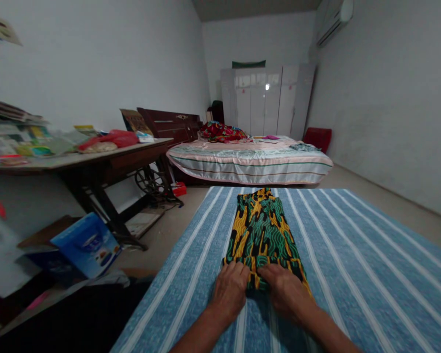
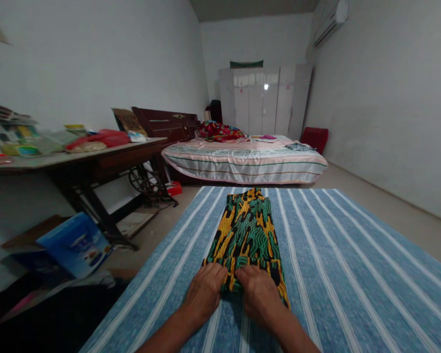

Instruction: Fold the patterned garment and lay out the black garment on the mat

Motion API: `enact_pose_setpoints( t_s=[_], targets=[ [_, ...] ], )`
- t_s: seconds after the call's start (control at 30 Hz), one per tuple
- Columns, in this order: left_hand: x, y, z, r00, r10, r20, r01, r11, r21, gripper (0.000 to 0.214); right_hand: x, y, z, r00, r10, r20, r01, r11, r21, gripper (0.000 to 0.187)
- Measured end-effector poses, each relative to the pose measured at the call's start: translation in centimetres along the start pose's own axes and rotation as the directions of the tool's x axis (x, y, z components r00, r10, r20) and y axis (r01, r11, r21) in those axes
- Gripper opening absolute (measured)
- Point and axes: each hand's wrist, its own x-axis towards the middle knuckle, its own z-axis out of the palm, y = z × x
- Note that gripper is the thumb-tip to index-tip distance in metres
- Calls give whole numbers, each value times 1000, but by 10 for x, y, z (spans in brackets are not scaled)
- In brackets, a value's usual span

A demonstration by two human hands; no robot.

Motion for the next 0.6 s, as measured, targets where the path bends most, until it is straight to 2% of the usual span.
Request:
enact_pose_setpoints(
  t_s=[0.13, 0.23, 0.47, 0.6],
  targets=[
    [1, -1, -4, 1000, 14, 22, -14, 1000, -5, 27, -9, -2, 26, 992, 3, -128, -18, 993, -115, 60],
    [2, -1, -8, 999, 3, 50, -3, 1000, 1, 27, -10, 1, 36, 991, -21, -134, -2, 986, -167, 58],
    [3, -2, -11, 998, 17, 63, -16, 1000, -5, 27, -8, 8, 45, 987, 0, -158, -37, 972, -233, 52],
    [1, -1, -9, 998, 41, 48, -41, 999, 5, 27, -8, 4, 38, 979, 37, -200, -91, 958, -271, 49]
  ],
)
